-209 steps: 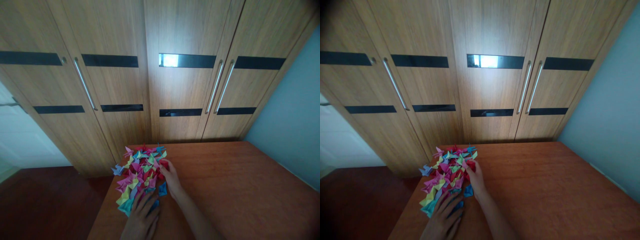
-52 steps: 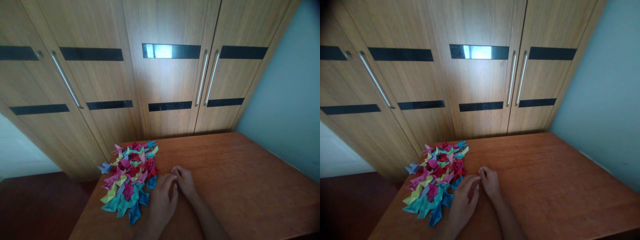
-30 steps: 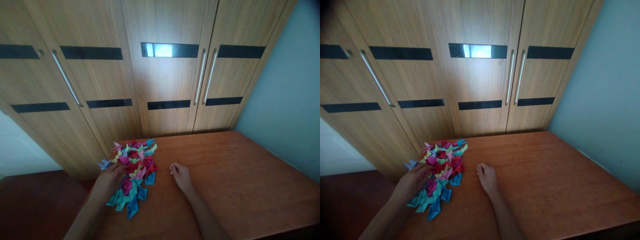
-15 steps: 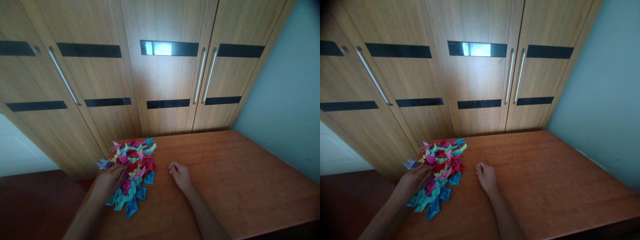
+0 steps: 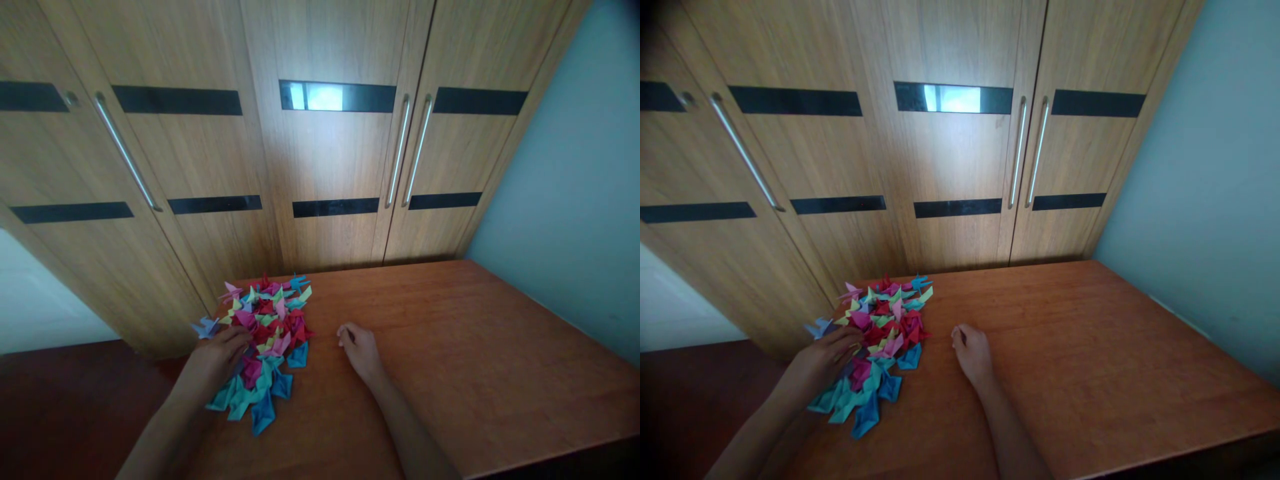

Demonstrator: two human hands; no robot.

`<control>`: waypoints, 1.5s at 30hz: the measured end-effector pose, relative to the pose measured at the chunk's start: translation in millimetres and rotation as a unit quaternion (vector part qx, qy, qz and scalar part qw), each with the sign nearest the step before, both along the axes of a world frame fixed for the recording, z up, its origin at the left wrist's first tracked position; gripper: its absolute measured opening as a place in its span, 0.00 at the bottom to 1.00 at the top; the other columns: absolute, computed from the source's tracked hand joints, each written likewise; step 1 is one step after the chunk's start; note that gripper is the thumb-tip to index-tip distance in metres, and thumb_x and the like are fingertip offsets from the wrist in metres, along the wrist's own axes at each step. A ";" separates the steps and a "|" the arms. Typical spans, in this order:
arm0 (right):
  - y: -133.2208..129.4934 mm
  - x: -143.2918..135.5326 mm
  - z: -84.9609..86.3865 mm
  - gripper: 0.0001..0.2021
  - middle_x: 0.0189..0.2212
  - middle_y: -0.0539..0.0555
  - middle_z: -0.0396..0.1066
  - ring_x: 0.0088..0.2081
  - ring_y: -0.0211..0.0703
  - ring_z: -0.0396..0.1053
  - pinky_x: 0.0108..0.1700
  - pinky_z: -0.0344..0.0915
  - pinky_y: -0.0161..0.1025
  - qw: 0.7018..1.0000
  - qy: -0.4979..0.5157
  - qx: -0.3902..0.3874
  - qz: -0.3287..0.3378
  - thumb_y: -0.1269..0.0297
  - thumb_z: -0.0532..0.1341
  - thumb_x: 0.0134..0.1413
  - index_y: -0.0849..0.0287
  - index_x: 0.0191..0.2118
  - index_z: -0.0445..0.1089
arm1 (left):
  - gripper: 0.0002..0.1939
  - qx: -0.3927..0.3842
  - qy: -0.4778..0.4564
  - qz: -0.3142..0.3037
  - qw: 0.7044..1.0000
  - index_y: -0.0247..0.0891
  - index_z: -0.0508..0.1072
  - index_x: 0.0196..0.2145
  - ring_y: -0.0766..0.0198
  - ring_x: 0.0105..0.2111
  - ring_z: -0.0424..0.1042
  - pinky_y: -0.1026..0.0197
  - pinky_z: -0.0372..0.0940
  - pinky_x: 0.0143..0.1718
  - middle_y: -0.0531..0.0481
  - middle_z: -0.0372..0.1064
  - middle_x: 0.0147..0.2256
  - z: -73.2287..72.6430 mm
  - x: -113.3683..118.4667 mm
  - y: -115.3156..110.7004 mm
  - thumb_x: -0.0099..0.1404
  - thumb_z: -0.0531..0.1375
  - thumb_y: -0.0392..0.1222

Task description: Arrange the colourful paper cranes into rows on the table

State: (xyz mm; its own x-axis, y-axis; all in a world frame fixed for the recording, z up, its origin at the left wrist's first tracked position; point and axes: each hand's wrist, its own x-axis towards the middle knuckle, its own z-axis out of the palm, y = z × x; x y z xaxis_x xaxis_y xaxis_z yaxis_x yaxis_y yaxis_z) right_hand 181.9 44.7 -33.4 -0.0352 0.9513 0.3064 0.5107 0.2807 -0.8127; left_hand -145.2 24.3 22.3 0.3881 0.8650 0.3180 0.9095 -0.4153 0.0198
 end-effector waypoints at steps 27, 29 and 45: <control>36.9 5.8 -5.8 0.14 0.20 0.48 0.70 0.19 0.33 0.66 0.24 0.58 0.29 0.997 -0.005 -0.060 0.047 0.66 0.49 0.57 0.59 0.29 0.69 | 0.07 -0.015 -0.167 -0.008 0.986 0.39 0.75 0.37 0.64 0.36 0.74 0.65 0.65 0.39 0.50 0.76 0.36 31.5 148.3 98.0 0.62 0.58 0.37; 35.7 5.8 -6.0 0.13 0.20 0.48 0.70 0.20 0.33 0.66 0.25 0.59 0.29 0.998 0.002 -0.046 0.050 0.65 0.50 0.57 0.59 0.29 0.70 | 0.07 -0.032 -0.140 -0.006 0.990 0.39 0.76 0.36 0.64 0.36 0.74 0.66 0.63 0.39 0.49 0.76 0.36 26.9 165.6 122.1 0.62 0.57 0.35; 35.9 2.3 -1.3 0.13 0.21 0.49 0.70 0.25 0.35 0.66 0.30 0.57 0.30 0.998 -0.056 -0.010 0.030 0.69 0.51 0.56 0.59 0.25 0.69 | 0.12 -0.114 -0.001 0.087 0.990 0.36 0.75 0.38 0.54 0.40 0.73 0.58 0.64 0.40 0.38 0.73 0.38 3.0 215.9 191.1 0.66 0.51 0.36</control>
State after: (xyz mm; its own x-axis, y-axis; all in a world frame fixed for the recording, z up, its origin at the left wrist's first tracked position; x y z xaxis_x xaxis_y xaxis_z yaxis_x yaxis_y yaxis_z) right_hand 184.2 80.6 -34.6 -0.1247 0.9522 0.2788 0.5811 0.2978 -0.7574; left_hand 70.7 215.4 25.2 0.2268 0.9680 0.1074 0.9666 -0.2372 0.0967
